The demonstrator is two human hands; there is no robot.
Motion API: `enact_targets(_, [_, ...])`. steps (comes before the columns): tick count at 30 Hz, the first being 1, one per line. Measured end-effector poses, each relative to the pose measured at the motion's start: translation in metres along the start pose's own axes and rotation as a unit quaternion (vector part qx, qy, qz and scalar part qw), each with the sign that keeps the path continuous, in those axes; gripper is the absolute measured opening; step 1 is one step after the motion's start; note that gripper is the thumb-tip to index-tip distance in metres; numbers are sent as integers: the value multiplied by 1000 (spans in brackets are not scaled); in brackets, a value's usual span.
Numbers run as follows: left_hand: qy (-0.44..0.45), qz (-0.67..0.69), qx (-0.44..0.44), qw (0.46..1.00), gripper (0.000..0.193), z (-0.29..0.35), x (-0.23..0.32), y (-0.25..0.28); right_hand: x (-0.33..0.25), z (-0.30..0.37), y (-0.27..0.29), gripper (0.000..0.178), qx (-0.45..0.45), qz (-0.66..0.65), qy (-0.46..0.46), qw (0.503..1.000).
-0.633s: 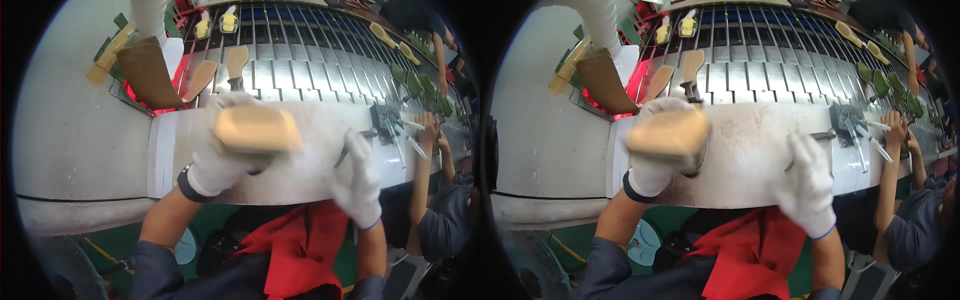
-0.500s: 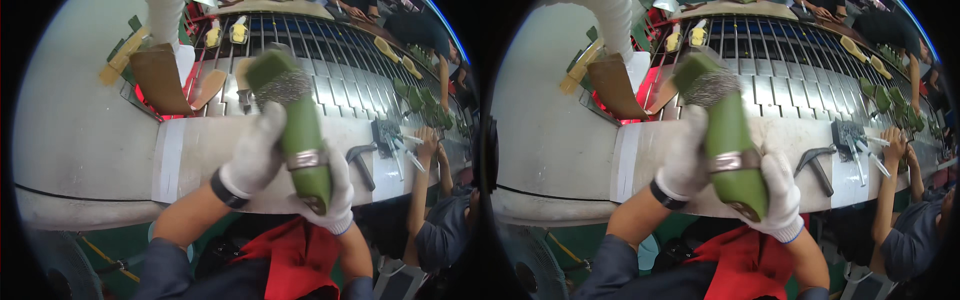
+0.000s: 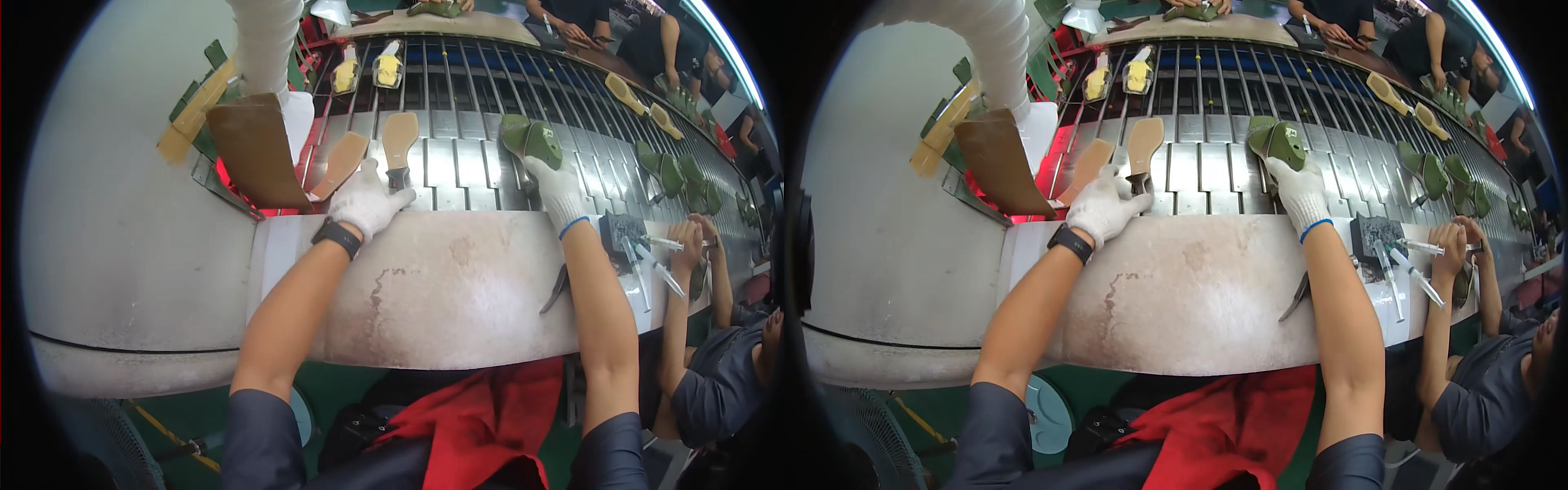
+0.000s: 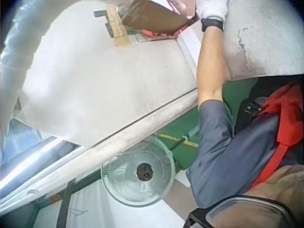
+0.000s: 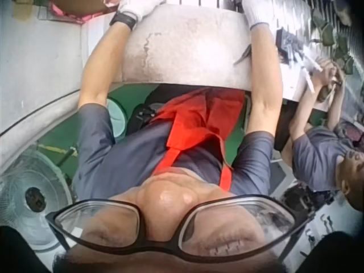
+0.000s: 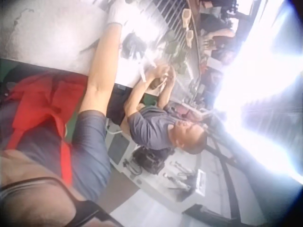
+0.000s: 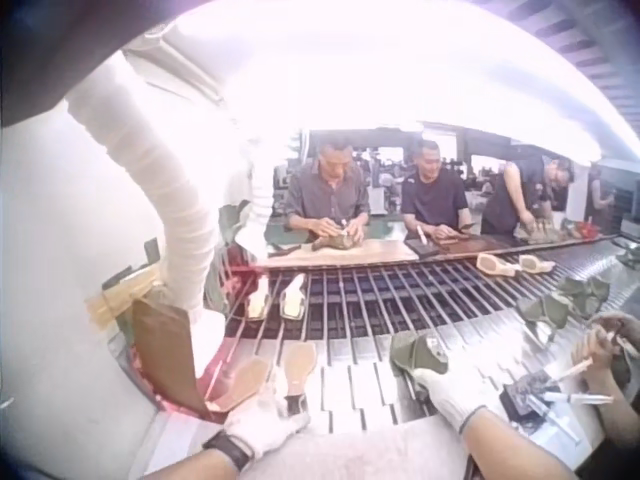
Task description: The person aligns and presses shoe soles onto heeled shoes on shoe lasts by hand and taps the sole edges with a hammer to secure them.
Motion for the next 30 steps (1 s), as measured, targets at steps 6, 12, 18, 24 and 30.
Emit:
enact_targets(6, [2,-19,-74,997,69,-40,-20,-17,-66,88,-13,56,147,89,375,911])
enact_targets(12, [-59,127,26,990,47,-22,64,-20,-16,95,-34,57,-163,-138,84,973])
enact_targets(18, [-300,285,-232,880,36,17,147,-13,-18,90,-27,48,-193,-195,3,962])
enact_targets(24, [-68,76,85,991,86,-203,49,-42,-13,88,-30,38,-221,-225,-63,947])
enact_targets(30, [160,-96,166,968,121,-348,-23,-51,-12,84,-25,38,-228,-155,-47,960])
Point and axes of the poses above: each hand's wrist, its own z-axis away from the middle knuckle, its own y-axis out of the back of the hand, x = y × z, the point moved 5 cm from there along -z, towards the middle knuckle, and after that the axes turned 4 degrees about -y, right-handed, at the moved point
